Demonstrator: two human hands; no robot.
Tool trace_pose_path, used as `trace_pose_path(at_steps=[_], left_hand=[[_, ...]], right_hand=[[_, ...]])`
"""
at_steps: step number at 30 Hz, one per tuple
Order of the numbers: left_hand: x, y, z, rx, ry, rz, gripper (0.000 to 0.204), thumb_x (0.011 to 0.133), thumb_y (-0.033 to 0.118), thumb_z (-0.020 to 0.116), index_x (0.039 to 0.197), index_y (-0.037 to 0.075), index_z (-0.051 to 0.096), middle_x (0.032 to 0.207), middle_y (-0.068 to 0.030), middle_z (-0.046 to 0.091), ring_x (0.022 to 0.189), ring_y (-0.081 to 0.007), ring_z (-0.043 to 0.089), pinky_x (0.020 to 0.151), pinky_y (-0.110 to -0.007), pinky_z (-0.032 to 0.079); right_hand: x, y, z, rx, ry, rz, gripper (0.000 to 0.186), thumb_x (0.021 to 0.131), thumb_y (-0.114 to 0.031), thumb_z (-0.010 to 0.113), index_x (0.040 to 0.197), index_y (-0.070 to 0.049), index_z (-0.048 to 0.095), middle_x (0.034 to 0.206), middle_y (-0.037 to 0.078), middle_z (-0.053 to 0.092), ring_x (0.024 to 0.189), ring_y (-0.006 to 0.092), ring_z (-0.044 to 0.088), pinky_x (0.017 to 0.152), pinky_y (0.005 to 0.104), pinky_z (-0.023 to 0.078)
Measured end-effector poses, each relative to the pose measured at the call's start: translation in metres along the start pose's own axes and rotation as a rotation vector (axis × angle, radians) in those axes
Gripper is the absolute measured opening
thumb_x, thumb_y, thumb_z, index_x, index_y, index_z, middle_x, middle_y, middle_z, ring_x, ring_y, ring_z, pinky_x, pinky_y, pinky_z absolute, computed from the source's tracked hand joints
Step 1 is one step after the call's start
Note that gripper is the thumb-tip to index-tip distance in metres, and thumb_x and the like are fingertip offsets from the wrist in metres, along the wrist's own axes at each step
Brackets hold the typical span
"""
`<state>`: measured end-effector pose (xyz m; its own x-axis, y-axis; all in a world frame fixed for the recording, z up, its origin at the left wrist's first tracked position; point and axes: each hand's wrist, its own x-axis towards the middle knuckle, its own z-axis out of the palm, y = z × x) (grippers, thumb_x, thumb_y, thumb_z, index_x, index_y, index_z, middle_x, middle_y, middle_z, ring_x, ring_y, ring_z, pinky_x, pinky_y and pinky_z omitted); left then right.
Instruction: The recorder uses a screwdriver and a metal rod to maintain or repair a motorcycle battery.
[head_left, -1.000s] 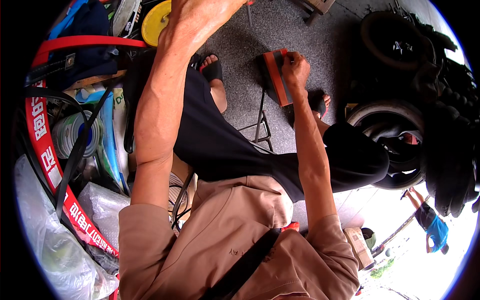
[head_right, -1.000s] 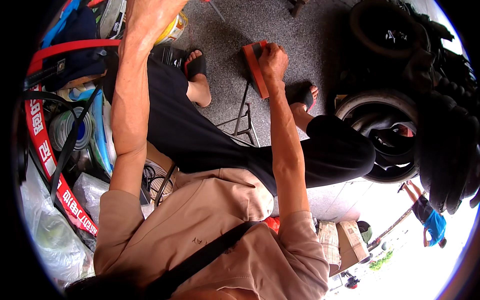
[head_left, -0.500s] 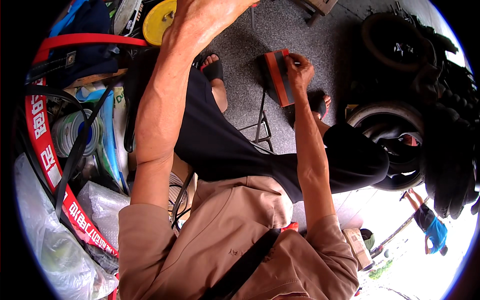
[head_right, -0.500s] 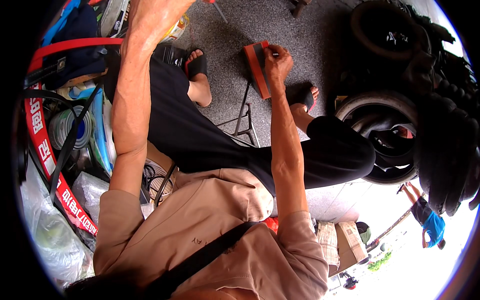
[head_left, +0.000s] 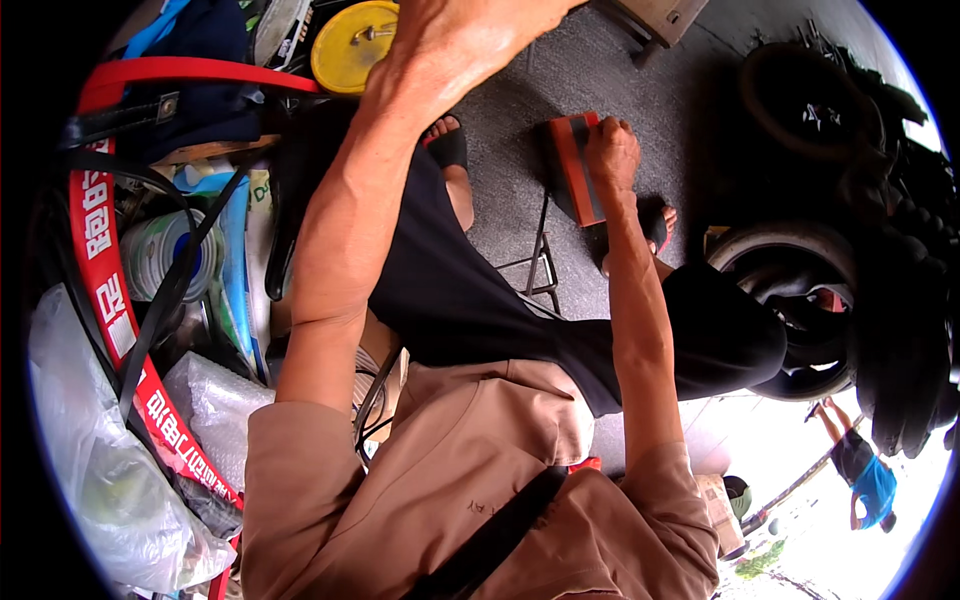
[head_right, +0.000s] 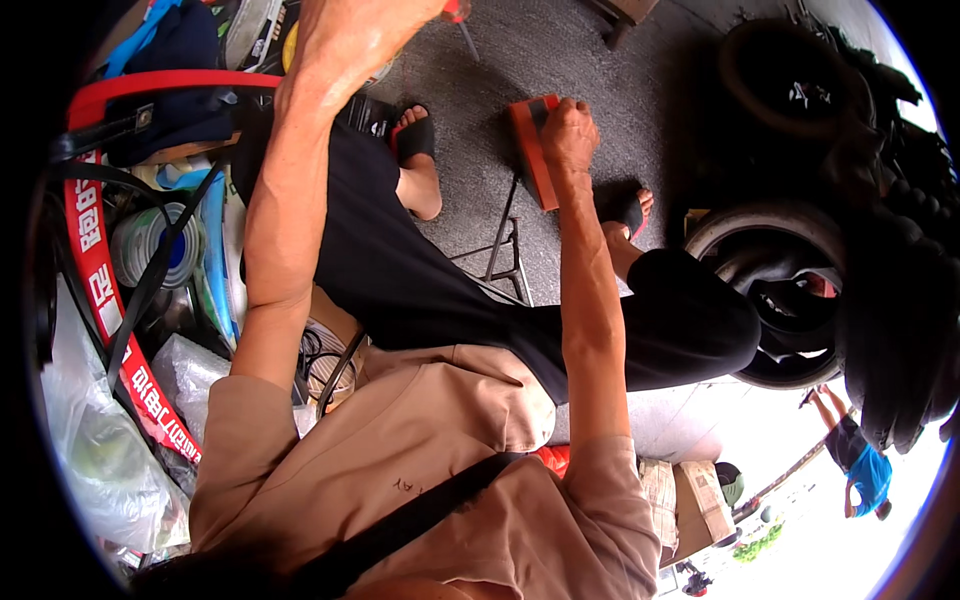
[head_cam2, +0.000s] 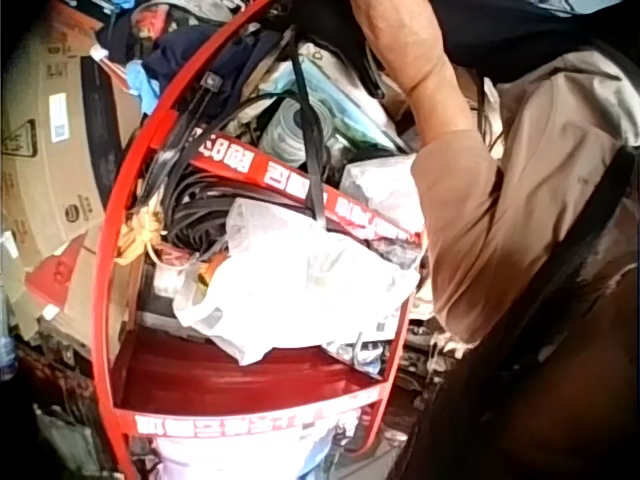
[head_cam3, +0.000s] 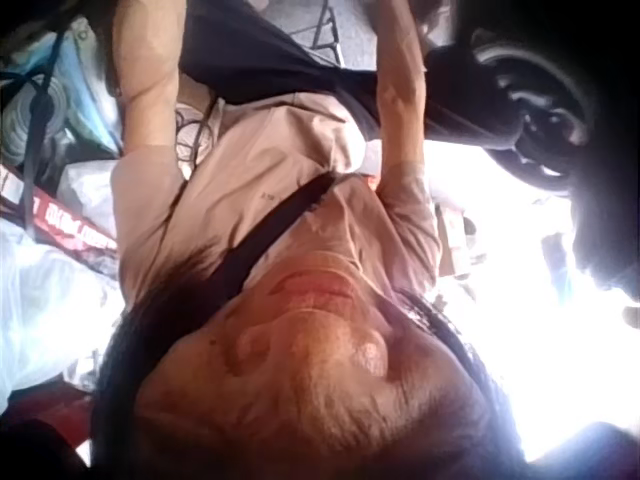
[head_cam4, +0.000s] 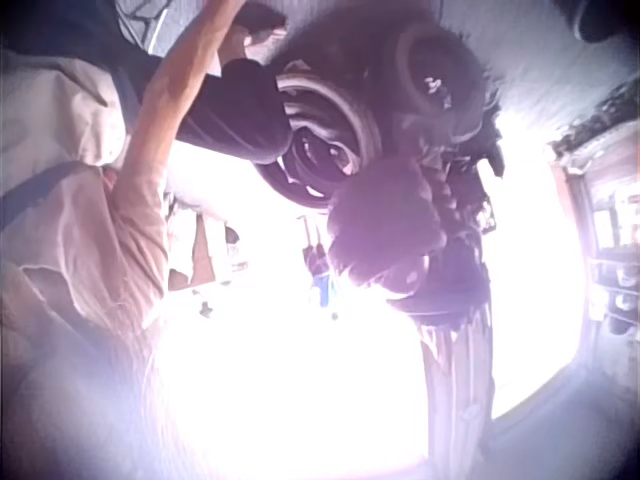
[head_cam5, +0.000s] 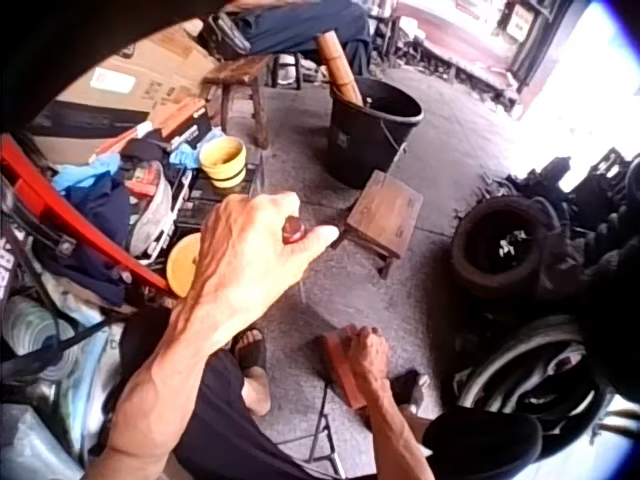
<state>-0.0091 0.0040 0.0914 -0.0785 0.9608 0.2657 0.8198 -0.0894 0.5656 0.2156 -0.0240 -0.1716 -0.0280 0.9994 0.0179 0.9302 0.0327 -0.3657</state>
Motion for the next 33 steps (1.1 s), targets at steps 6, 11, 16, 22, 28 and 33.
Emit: trace_pose_path(at_steps=[6,11,16,22,28,33], left_hand=[[0.000,0.006,-0.005,0.010,-0.093,-0.021,0.036,0.084,0.030,0.076,0.075,-0.002,0.062,0.062,-0.0195,0.061,0.059,-0.0340,0.062,0.059,-0.043,0.048],[-0.001,0.004,-0.003,0.009,-0.045,-0.015,0.036,0.083,0.030,0.076,0.074,-0.002,0.062,0.064,-0.0195,0.063,0.061,-0.0350,0.063,0.061,-0.043,0.049],[0.001,-0.002,0.003,0.018,-0.009,0.032,0.036,0.082,0.029,0.077,0.073,-0.003,0.062,0.064,-0.0199,0.063,0.062,-0.0352,0.063,0.061,-0.043,0.048],[0.001,0.001,0.002,0.043,-0.063,0.002,0.036,0.084,0.028,0.076,0.071,-0.001,0.060,0.059,-0.0169,0.058,0.055,-0.0286,0.057,0.058,-0.041,0.046],[0.001,0.009,-0.006,0.022,-0.106,-0.022,0.036,0.084,0.028,0.076,0.071,-0.001,0.061,0.059,-0.0166,0.058,0.055,-0.0276,0.058,0.058,-0.041,0.046],[-0.004,0.001,0.002,0.087,-0.027,0.050,0.035,0.084,0.028,0.077,0.072,-0.001,0.062,0.058,-0.0167,0.059,0.056,-0.0280,0.060,0.058,-0.041,0.047]], right_hand=[[0.001,0.003,-0.011,-0.030,-0.059,-0.050,0.023,0.089,-0.024,0.059,0.088,-0.003,0.067,0.095,0.020,0.067,0.087,0.0424,0.066,0.076,0.0511,0.052],[0.005,0.000,-0.018,-0.053,-0.129,-0.098,0.020,0.088,-0.023,0.061,0.090,-0.004,0.068,0.098,0.017,0.067,0.090,0.0406,0.066,0.078,0.0494,0.052],[0.004,0.002,-0.014,0.012,-0.089,-0.042,0.019,0.085,-0.021,0.063,0.092,-0.005,0.071,0.098,0.018,0.067,0.090,0.0400,0.066,0.081,0.0484,0.052],[0.003,0.001,-0.013,0.004,-0.080,-0.040,0.019,0.085,-0.021,0.063,0.091,-0.004,0.071,0.098,0.019,0.067,0.088,0.0404,0.066,0.080,0.0489,0.052],[0.005,-0.004,-0.013,-0.035,-0.087,-0.067,0.019,0.085,-0.019,0.061,0.090,-0.002,0.070,0.097,0.020,0.068,0.087,0.0410,0.066,0.079,0.0495,0.053],[0.009,-0.012,-0.017,-0.073,-0.133,-0.081,0.019,0.086,-0.017,0.060,0.089,0.000,0.068,0.096,0.022,0.068,0.088,0.0414,0.067,0.080,0.0504,0.053]])
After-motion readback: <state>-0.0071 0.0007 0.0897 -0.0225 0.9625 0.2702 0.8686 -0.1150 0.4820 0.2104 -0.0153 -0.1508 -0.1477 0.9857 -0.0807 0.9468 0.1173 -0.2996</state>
